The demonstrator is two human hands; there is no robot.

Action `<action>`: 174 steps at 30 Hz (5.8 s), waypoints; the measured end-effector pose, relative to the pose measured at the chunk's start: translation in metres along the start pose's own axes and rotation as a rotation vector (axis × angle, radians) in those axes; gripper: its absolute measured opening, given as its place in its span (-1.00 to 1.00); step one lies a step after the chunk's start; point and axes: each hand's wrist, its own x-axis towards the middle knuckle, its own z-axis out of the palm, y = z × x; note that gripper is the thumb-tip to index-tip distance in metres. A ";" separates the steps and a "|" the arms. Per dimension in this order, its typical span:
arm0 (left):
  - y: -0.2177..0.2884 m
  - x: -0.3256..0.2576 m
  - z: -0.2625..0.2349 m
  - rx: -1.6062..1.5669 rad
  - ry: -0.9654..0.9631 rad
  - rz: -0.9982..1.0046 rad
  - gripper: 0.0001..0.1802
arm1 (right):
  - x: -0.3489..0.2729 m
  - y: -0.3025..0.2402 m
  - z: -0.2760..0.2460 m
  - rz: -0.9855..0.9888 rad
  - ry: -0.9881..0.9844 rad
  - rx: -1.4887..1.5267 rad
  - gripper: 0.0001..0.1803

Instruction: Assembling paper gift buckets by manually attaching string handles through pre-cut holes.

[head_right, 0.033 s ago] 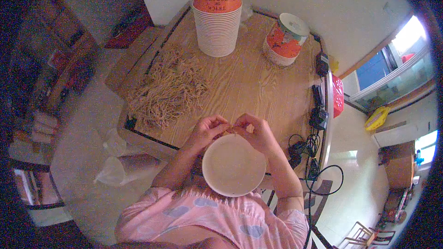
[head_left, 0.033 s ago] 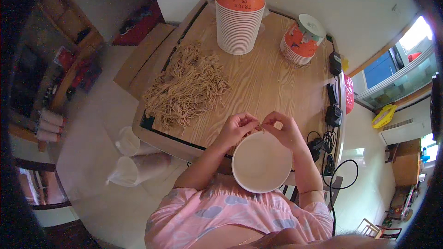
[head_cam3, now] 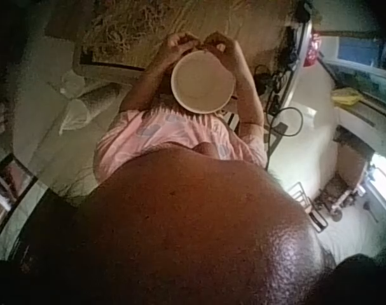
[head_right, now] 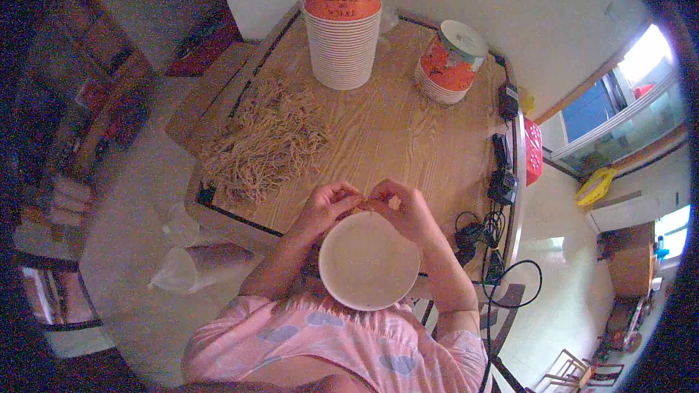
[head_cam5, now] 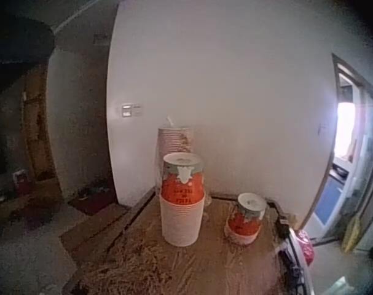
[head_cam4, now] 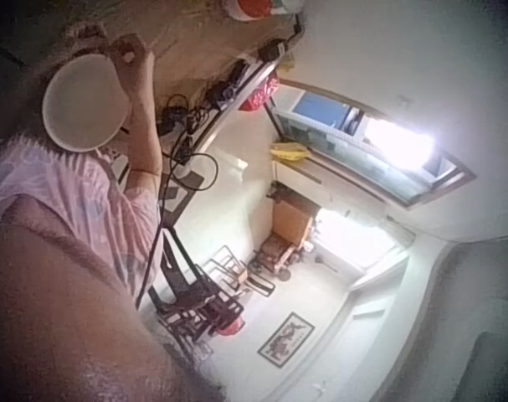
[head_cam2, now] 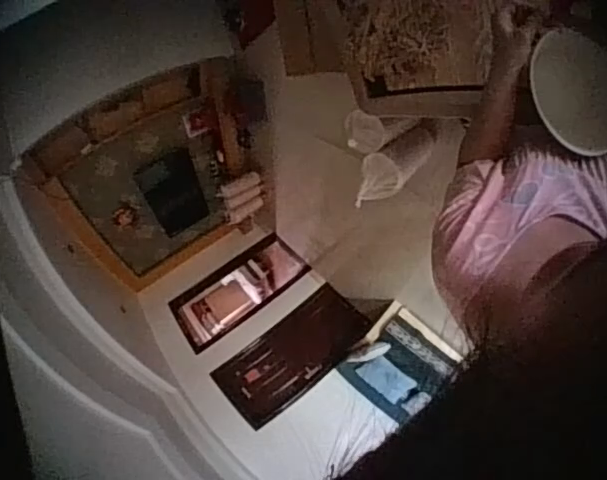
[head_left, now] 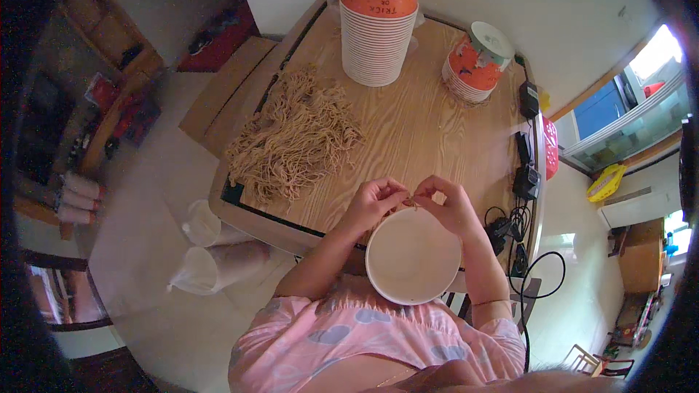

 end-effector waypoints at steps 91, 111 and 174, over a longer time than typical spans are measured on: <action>-0.001 -0.016 0.007 -0.013 0.034 0.066 -0.84 | -0.010 -0.011 -0.001 0.061 -0.031 -0.027 -0.87; -0.006 -0.007 0.000 0.325 0.135 0.211 -0.88 | -0.003 -0.020 0.005 0.056 0.022 -0.166 -0.84; 0.004 -0.010 0.006 0.708 0.171 0.547 -0.81 | -0.001 -0.010 0.005 -0.051 0.038 -0.194 -0.89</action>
